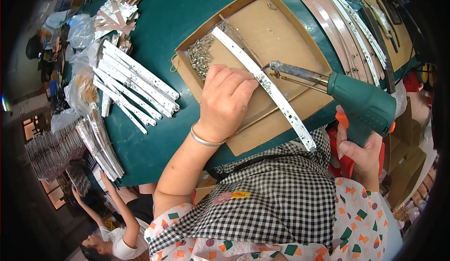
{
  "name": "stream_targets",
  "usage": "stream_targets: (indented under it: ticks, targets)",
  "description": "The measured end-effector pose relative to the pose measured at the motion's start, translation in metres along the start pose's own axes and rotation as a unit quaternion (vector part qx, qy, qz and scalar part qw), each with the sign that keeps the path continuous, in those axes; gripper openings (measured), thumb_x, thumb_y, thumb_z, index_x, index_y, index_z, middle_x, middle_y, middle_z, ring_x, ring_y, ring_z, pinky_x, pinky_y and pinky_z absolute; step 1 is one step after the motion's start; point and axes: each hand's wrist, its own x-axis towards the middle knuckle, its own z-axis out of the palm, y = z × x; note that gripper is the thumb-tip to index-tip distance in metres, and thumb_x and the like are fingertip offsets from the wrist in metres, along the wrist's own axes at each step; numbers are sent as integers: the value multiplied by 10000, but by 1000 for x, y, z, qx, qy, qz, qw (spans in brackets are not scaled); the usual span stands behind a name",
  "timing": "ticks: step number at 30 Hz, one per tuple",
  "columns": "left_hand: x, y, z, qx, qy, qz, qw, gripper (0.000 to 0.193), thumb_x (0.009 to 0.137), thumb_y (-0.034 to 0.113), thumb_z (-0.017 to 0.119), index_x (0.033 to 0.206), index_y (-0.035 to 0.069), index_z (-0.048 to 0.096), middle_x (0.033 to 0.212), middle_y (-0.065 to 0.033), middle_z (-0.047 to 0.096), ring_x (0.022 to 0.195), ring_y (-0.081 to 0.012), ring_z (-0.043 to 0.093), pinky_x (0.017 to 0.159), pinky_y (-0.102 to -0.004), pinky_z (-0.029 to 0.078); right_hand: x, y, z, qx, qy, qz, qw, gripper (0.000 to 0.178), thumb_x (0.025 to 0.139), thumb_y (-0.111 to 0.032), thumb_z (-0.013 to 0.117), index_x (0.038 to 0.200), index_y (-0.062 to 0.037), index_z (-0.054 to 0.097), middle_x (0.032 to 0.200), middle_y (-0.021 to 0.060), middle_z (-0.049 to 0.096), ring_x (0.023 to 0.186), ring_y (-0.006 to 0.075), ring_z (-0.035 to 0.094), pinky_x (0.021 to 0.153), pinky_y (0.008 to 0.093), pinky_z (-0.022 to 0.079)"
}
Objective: The person assembles LED light strips by picking up strips from the table, positioning small metal components onto each strip by hand from a tray, and soldering them with a handheld soldering tool.
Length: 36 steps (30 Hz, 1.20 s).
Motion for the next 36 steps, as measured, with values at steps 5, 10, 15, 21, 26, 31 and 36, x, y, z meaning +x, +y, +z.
stream_targets:
  ticks: [5, 10, 15, 21, 26, 31, 36]
  targets:
    - [1, 0, 0, 8, -12, 12, 1000, 225, 597, -64, 719, 761, 56, 623, 767, -48, 658, 695, -217, 621, 677, -352, 484, 0, 0, -2, -2, -1, 5, 1000, 746, 686, -36, 781, 1308, 107, 396, 1262, 226, 520, 660, 152, 511, 435, 256, 510]
    - [4, 2, -1, 21, -14, -1, 1000, 225, 601, -71, 720, 760, 54, 621, 767, -48, 660, 695, -216, 622, 675, -351, 483, -1, -1, -1, -2, 10, 15, 1000, 749, 674, -34, 773, 1305, 109, 396, 1251, 219, 527, 657, 153, 518, 446, 255, 516]
    - [4, 1, -1, 9, -19, -13, 1000, 233, 599, -70, 723, 769, 52, 621, 770, -49, 660, 701, -219, 625, 672, -354, 482, 0, -2, -2, -6, 8, 18, 1000, 752, 672, -44, 769, 1308, 108, 397, 1248, 218, 530, 659, 152, 522, 448, 254, 517]
    - [5, 3, -1, 39, -30, 23, 999, 223, 611, -59, 718, 779, 50, 621, 773, -55, 659, 703, -224, 624, 665, -362, 477, 0, -3, -3, -7, 13, 33, 999, 756, 670, -53, 773, 1308, 119, 405, 1232, 210, 540, 666, 150, 524, 448, 251, 512]
    - [7, 5, -1, 43, -25, 25, 998, 218, 616, -59, 719, 782, 48, 624, 774, -57, 661, 710, -221, 629, 665, -361, 478, -1, -5, -3, -7, 13, 48, 999, 745, 670, -69, 785, 1293, 124, 425, 1217, 204, 545, 679, 148, 524, 460, 240, 506]
    - [7, 5, -1, 23, -20, 0, 1000, 225, 615, -69, 725, 786, 44, 631, 771, -57, 663, 714, -218, 634, 667, -356, 479, 0, -2, -2, 0, 16, 28, 999, 745, 670, -86, 796, 1290, 116, 435, 1207, 199, 548, 689, 143, 525, 460, 242, 496]
    - [15, 22, -20, -16, -3, -7, 1000, 219, 623, -69, 743, 794, 35, 654, 778, -67, 667, 699, -226, 638, 652, -352, 480, 5, -6, 0, 11, 12, 1, 1000, 702, 688, -75, 780, 1284, 95, 452, 1172, 190, 561, 646, 135, 522, 466, 236, 489]
